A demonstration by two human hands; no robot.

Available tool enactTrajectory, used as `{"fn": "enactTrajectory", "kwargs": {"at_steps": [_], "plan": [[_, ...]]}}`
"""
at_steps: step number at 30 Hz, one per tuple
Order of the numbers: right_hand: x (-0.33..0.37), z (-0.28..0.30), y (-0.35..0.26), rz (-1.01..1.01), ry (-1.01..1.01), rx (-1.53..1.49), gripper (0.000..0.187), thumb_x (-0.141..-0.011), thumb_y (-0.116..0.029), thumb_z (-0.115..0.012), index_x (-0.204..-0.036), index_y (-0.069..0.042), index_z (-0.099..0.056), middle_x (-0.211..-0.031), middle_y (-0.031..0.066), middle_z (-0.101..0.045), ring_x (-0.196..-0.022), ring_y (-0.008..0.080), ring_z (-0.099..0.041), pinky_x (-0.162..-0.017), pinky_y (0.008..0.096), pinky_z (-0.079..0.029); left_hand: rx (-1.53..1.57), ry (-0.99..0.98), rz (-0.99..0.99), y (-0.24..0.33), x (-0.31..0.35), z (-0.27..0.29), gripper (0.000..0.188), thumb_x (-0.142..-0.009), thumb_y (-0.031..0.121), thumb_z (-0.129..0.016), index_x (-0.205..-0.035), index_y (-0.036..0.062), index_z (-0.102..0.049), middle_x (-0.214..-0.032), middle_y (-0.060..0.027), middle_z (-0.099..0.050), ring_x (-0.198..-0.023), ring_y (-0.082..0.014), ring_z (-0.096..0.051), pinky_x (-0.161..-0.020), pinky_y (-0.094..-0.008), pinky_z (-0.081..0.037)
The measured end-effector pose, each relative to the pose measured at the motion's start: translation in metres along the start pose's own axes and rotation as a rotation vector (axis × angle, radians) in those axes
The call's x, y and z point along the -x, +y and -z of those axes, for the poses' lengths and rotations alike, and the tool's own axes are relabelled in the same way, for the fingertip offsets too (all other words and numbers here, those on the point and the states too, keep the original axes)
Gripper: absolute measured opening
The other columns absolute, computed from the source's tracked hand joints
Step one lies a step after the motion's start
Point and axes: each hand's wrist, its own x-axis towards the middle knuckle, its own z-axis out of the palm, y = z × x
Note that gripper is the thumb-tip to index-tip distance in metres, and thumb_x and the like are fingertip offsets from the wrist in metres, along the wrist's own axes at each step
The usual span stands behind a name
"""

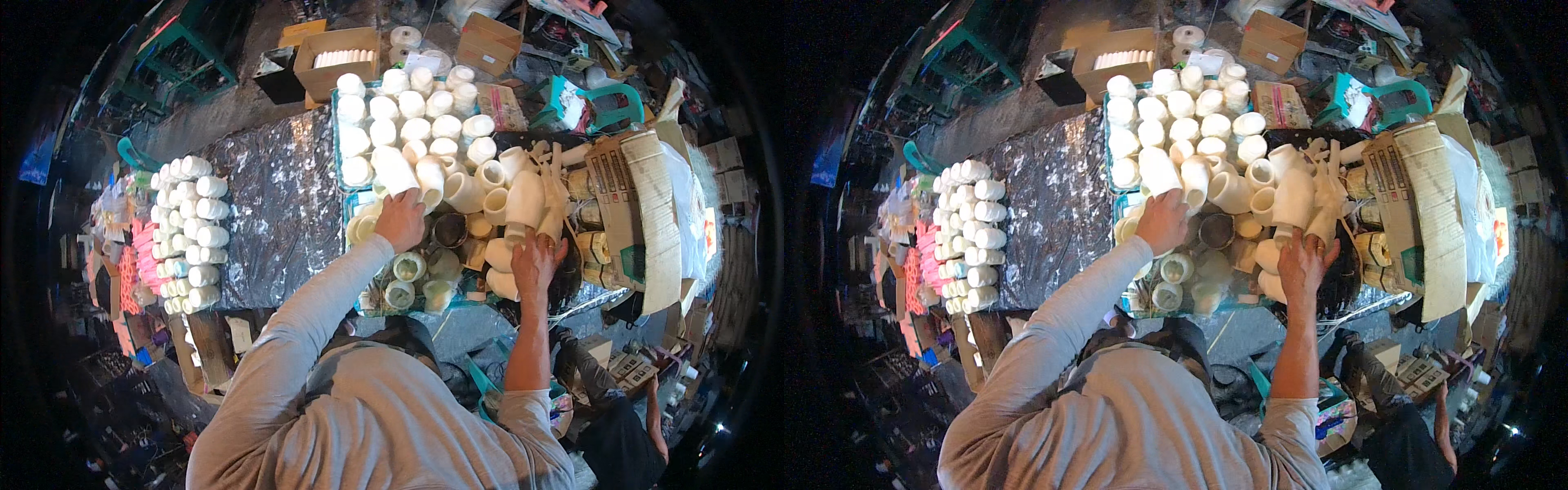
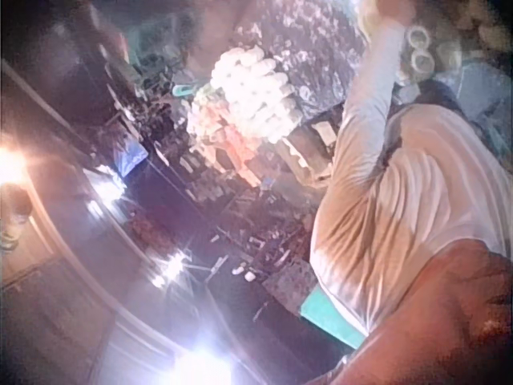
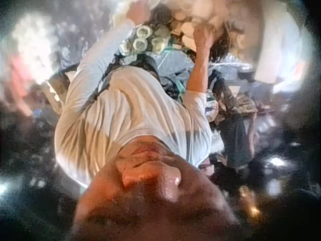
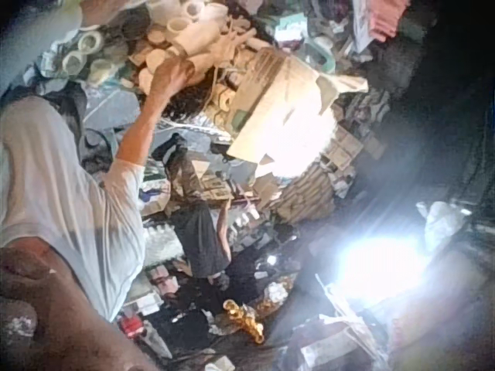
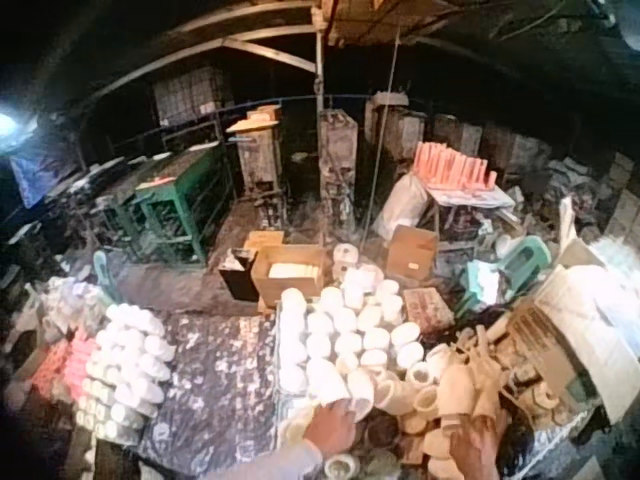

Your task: The person repeatedly picks up small white ceramic pieces, rubs their edges on a work surface, and places them into a tray. The person also retrieves a plastic fork from a basket and uses it to manipulate the ceramic parts.

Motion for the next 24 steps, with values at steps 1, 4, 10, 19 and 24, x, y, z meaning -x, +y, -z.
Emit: {"fn": "enactTrajectory", "kwargs": {"at_steps": [1,4,10,19,24], "plan": [[-0.003,0.009,0.001,0.007,-0.076,-0.024,0.042,-0.088,-0.023,-0.071,-0.128,-0.011,-0.068,-0.092,0.013,-0.068,-0.098,0.0299,-0.068,-0.116,0.0644,-0.03,0.096,0.034,0.018,0.0,0.001,0.005,0.031,-0.084,0.015,-0.068,-0.113,0.0046,-0.069,-0.119,-0.0186,-0.061,-0.119,-0.038,-0.057,-0.102,-0.049,-0.047],[-0.016,0.027,-0.002,0.058,-0.093,-0.083,0.042,-0.088,-0.024,-0.072,-0.128,-0.009,-0.066,-0.093,0.0139,-0.068,-0.099,0.0312,-0.069,-0.113,0.0655,-0.031,0.339,0.221,0.085,0.004,0.001,0.018,0.034,-0.085,0.01,-0.07,-0.118,0.0033,-0.066,-0.116,-0.0224,-0.064,-0.112,-0.0411,-0.061,-0.098,-0.0467,-0.051],[-0.037,0.023,-0.005,0.058,-0.217,0.025,0.035,-0.091,-0.031,-0.07,-0.118,-0.009,-0.071,-0.097,0.0152,-0.068,-0.103,0.0305,-0.067,-0.096,0.0548,-0.039,0.555,0.337,0.447,-0.001,0.001,0.019,0.023,-0.088,0.01,-0.067,-0.109,0.0038,-0.066,-0.089,-0.0174,-0.072,-0.087,-0.0387,-0.071,-0.077,-0.051,-0.056],[-0.046,0.015,0.012,0.113,-0.075,-0.179,0.04,-0.08,-0.033,-0.074,-0.113,-0.01,-0.076,-0.139,0.0186,-0.058,-0.13,0.0391,-0.05,-0.112,0.0551,-0.033,0.17,0.634,0.058,-0.018,-0.028,0.052,0.008,-0.082,0.005,-0.07,-0.089,0.0086,-0.071,-0.08,-0.0123,-0.069,-0.078,-0.0346,-0.067,-0.07,-0.047,-0.054],[-0.053,0.001,0.012,0.15,-0.15,-0.464,0.04,-0.076,-0.025,-0.079,-0.111,-0.005,-0.073,-0.149,0.0171,-0.051,-0.145,0.0337,-0.042,-0.122,0.0534,-0.026,0.407,0.785,0.037,-0.034,-0.059,0.037,0.009,-0.088,0.011,-0.073,-0.096,0.0071,-0.074,-0.083,-0.0153,-0.07,-0.079,-0.037,-0.066,-0.077,-0.0477,-0.053]]}}
